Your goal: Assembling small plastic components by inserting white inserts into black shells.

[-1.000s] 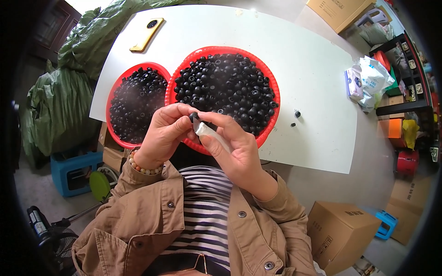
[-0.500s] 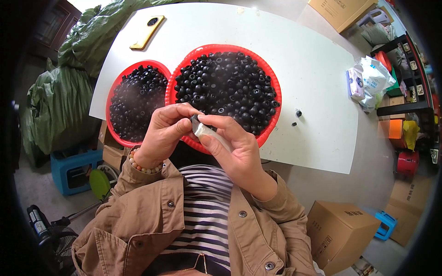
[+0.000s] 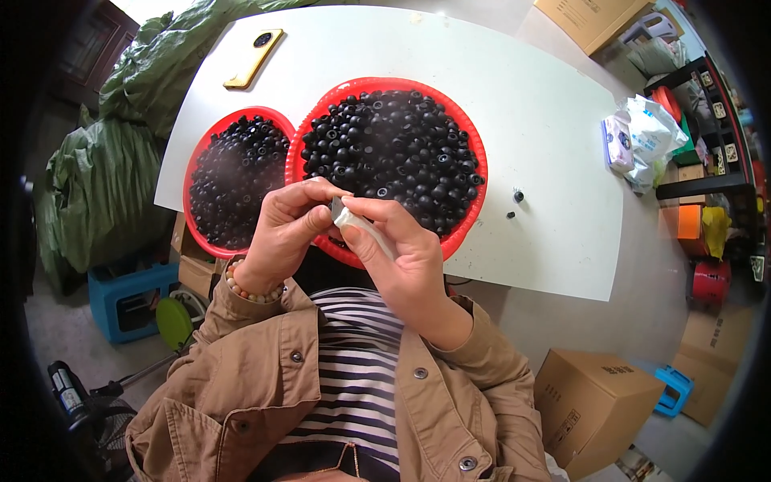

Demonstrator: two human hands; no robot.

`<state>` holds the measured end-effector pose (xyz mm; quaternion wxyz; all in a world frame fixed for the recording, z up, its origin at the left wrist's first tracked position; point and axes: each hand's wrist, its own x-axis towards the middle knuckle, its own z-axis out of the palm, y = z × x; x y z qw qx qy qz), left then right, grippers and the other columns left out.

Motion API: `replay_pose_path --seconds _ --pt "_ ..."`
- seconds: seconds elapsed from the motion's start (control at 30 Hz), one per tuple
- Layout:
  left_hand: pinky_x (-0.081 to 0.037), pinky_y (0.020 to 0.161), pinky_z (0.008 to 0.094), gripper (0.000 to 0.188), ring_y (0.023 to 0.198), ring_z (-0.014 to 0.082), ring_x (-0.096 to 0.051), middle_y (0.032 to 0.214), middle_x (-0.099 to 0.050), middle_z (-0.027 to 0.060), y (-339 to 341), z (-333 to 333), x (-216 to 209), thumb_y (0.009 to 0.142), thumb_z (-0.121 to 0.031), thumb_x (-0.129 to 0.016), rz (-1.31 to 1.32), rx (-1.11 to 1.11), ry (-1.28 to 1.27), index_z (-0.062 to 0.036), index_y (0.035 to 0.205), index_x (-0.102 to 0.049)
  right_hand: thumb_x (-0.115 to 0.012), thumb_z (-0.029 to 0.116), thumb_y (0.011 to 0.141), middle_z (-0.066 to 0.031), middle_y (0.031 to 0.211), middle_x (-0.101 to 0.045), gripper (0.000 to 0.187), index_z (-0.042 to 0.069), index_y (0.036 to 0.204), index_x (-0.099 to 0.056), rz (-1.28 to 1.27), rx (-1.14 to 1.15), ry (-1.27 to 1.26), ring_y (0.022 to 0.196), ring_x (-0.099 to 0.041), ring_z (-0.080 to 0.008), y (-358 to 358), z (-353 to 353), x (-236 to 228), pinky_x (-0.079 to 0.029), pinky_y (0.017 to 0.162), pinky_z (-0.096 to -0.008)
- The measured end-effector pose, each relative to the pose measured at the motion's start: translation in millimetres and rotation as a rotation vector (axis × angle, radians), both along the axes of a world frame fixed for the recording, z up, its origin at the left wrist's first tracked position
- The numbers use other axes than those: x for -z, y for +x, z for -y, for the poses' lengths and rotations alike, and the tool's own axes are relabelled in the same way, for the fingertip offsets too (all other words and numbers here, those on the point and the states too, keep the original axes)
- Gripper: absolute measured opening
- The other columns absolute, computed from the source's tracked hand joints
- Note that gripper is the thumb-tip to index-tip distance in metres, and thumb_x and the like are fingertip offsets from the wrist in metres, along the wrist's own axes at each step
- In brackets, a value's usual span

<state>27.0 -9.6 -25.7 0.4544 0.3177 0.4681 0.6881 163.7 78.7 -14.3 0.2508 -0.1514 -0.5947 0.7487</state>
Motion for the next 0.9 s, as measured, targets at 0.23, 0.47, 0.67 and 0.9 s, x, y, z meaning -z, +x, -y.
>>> replay_pose_path --seconds 0.23,0.47,0.67,0.9 --pt "-0.051 0.066 0.0228 0.019 0.073 0.0083 -0.056 0.087 -0.058 0.0047 2 -1 2 0.088 -0.014 -0.048 0.219 0.034 0.033 0.0012 0.097 -0.054 -0.049 0.012 0.088 0.0027 0.076 -0.051 0.026 0.002 0.111 -0.047 0.010 -0.069 -0.132 0.067 -0.042 -0.0009 2 -7 -3 -0.033 0.061 -0.0140" --pt "-0.046 0.056 0.0185 0.023 0.068 0.0058 -0.054 0.079 -0.055 0.0013 2 1 6 0.091 -0.023 -0.043 0.268 0.083 -0.006 -0.0019 0.092 -0.052 -0.053 0.011 0.085 0.0078 0.065 -0.039 0.032 0.002 0.115 -0.046 0.085 -0.064 -0.067 0.059 -0.032 0.0008 4 -9 -2 -0.026 0.053 -0.0143" --pt "-0.044 0.054 0.0174 0.024 0.062 0.0056 -0.055 0.075 -0.054 0.0008 5 1 -2 0.092 -0.024 -0.041 0.120 0.073 -0.042 -0.0017 0.089 -0.050 -0.055 0.009 0.083 0.0063 0.067 -0.045 0.031 0.002 0.113 -0.049 0.089 -0.097 0.035 0.058 -0.034 0.0012 3 -11 -5 -0.027 0.052 -0.0142" --pt "-0.041 0.051 0.0160 0.027 0.060 0.0044 -0.054 0.072 -0.054 0.0006 0 2 -1 0.092 -0.024 -0.039 -0.193 0.059 0.006 -0.0005 0.085 -0.051 -0.056 0.008 0.083 0.0032 0.072 -0.053 0.027 0.002 0.109 -0.051 0.075 -0.142 0.024 0.062 -0.041 0.0005 5 -13 -7 -0.032 0.056 -0.0145"
